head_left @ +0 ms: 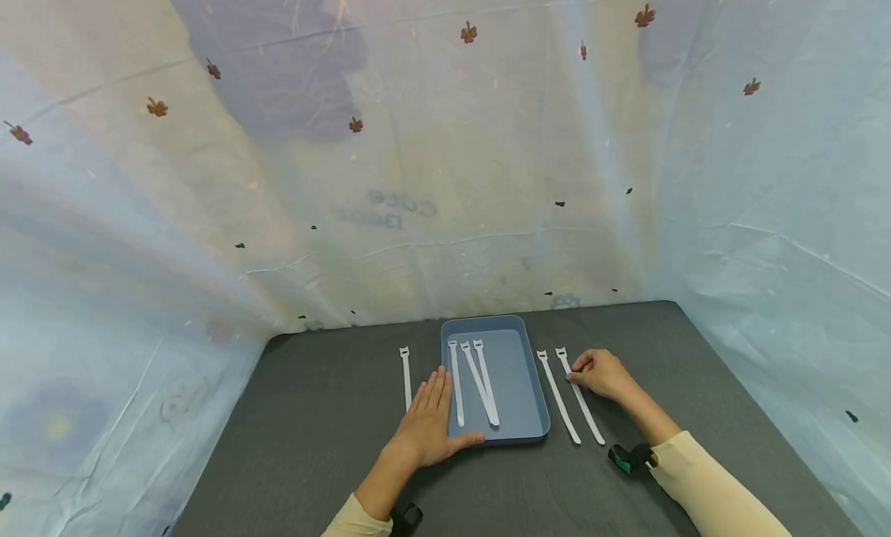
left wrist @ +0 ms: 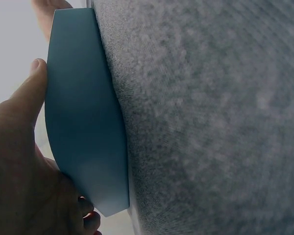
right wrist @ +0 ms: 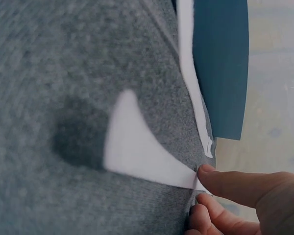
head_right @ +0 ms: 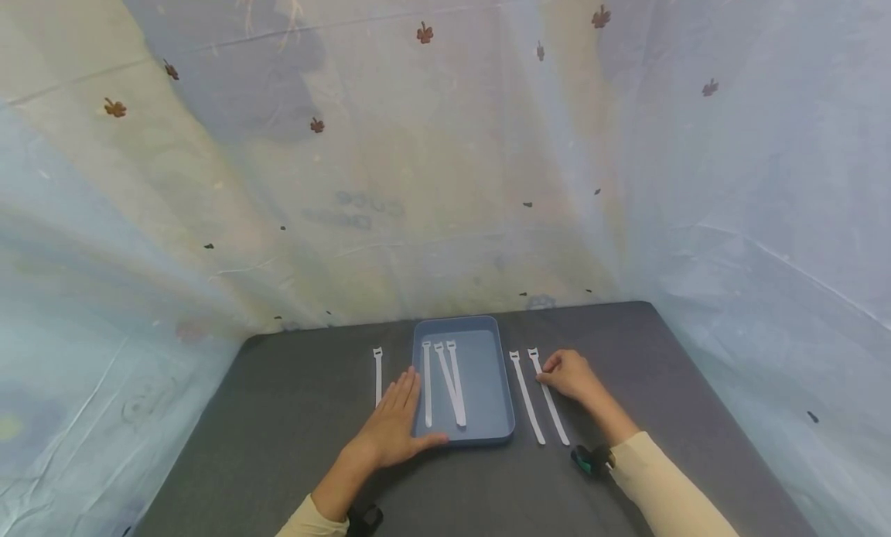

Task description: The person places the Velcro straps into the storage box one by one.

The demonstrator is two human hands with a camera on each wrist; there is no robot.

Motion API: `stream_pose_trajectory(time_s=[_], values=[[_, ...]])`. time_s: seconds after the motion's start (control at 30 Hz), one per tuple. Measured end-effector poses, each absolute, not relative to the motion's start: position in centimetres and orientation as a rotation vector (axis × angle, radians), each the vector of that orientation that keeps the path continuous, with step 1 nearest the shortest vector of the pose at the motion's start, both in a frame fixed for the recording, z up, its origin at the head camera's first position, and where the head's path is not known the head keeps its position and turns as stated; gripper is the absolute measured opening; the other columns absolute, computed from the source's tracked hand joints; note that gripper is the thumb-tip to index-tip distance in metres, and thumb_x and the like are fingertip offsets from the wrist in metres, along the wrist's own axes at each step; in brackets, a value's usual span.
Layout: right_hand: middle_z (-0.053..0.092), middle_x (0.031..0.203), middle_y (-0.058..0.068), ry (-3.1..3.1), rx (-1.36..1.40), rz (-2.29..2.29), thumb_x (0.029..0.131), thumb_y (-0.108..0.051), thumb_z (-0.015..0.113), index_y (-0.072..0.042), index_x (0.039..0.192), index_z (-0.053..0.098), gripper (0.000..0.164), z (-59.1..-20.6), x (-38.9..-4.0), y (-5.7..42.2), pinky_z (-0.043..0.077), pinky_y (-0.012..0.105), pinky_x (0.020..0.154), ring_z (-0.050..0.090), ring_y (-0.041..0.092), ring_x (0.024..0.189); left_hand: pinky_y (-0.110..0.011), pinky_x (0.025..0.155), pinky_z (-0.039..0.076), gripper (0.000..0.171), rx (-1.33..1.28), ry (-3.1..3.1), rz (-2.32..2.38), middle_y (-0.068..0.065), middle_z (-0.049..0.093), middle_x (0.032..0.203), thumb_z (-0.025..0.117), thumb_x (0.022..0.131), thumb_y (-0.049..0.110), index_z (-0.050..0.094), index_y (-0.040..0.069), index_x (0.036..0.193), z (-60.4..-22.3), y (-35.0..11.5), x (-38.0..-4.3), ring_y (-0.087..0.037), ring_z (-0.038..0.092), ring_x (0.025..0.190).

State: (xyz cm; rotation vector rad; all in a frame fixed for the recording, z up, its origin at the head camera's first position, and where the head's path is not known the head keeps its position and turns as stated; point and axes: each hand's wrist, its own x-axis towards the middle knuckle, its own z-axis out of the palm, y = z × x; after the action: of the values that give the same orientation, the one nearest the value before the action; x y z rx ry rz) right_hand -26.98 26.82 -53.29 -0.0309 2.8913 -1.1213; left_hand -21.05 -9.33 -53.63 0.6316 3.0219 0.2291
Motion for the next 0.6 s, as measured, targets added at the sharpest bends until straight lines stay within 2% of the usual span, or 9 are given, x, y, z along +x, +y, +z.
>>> stream_pose_trajectory(time_s=[0.33, 0.5, 0.6], values=[[0.060, 0.065, -0.001, 2.901, -0.021, -1.106, 0.079, -0.018, 0.078, -0.003, 0.080, 0.066, 0.019, -53.26, -27.06, 26.54, 0.041, 0.028, 0.053, 0.052, 0.014, 0.059, -0.045, 0.121, 0.012, 0.121, 0.639, 3.028, 0.244, -0.012, 0.001, 0.162, 0.035, 0.072, 0.091, 0.003, 0.008, 0.155, -53.34, -9.31, -20.80, -0.027, 0.003, 0.150], [0.060, 0.064, -0.001, 2.894, -0.005, -1.097, 0.080, -0.018, 0.077, -0.004, 0.080, 0.067, 0.018, -53.29, -27.04, 26.48, 0.041, 0.028, 0.052, 0.052, 0.014, 0.059, -0.047, 0.121, 0.013, 0.121, 0.644, 3.022, 0.302, -0.013, 0.001, 0.162, 0.040, 0.072, 0.089, 0.005, 0.007, 0.155, -53.65, -9.33, -20.95, -0.029, 0.004, 0.149], [0.060, 0.065, -0.001, 2.893, 0.007, -1.087, 0.081, -0.018, 0.077, -0.005, 0.079, 0.067, 0.017, -53.29, -27.03, 26.47, 0.041, 0.028, 0.052, 0.052, 0.015, 0.059, -0.046, 0.121, 0.012, 0.123, 0.641, 3.031, 0.313, -0.012, 0.001, 0.162, 0.037, 0.071, 0.091, 0.006, 0.007, 0.155, -53.97, -9.36, -21.05, -0.028, 0.004, 0.149]])
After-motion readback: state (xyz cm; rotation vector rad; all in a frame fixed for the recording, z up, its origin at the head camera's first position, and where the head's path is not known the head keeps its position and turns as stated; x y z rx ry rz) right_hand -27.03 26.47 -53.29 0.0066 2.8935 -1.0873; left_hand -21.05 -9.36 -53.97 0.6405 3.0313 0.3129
